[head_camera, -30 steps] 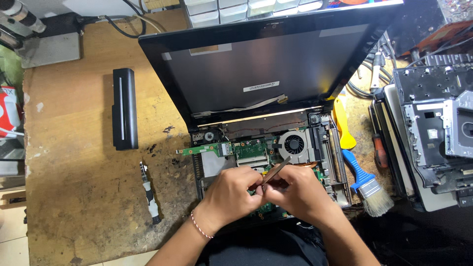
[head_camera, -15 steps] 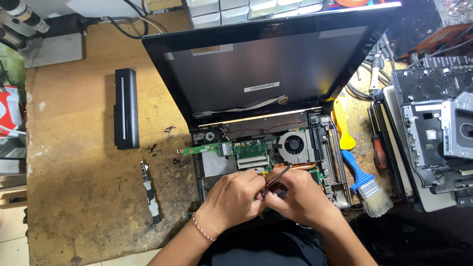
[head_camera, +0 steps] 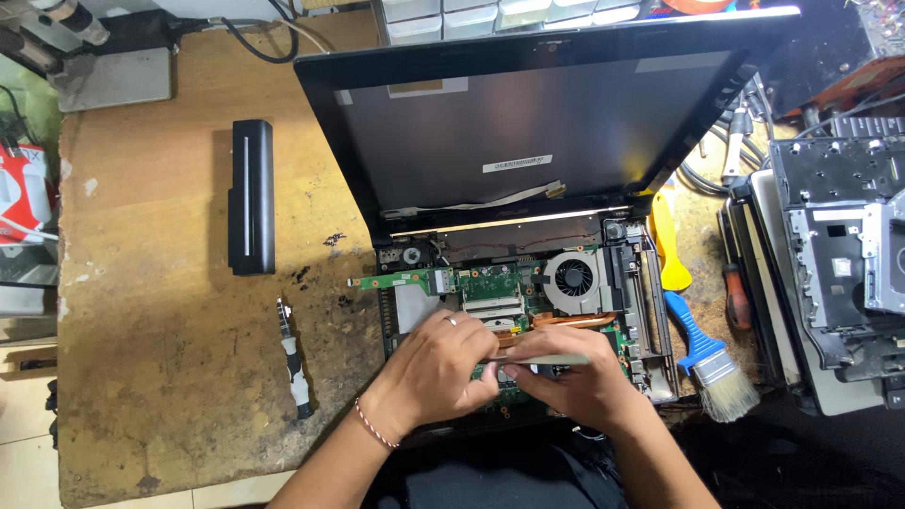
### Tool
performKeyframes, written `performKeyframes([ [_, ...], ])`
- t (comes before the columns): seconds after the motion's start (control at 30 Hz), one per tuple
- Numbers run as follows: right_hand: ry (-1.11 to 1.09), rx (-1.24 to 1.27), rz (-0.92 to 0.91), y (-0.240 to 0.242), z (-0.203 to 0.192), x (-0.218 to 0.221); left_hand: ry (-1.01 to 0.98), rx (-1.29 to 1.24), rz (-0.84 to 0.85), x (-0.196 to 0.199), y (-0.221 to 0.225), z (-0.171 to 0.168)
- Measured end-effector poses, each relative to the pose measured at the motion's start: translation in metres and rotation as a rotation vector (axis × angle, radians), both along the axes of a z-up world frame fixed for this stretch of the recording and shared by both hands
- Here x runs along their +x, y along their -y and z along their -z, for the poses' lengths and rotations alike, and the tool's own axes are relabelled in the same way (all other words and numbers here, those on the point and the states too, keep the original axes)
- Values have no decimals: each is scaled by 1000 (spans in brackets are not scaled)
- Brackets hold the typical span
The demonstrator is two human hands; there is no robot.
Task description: The person disassembles a laptop by removing screws from the motherboard and screen bezel using a screwdriver. They use tweezers to disconnect ribbon cables and a brush to clean dust from the internal components. The motherboard is lifted and repositioned within the chassis.
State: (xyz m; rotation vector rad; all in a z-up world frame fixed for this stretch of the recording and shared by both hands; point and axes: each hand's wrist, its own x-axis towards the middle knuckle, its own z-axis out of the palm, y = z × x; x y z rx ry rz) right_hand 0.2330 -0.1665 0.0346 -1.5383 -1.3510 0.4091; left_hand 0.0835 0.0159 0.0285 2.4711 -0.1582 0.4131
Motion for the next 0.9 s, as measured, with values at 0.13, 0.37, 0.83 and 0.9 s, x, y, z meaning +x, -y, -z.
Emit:
performKeyframes([
  [0.13,-173,46,120,12,20,3,8,-44,-123,-6,-2,7],
  [0.37,81,35,327,-2,31,12,28,121,-307,-8,15,25],
  [0.83,201,95,222,-20,19,16,-3,134,-404,-9,26,25],
  [0.9,212,62,236,-20,20,16,7,132,-408,-9,24,26],
])
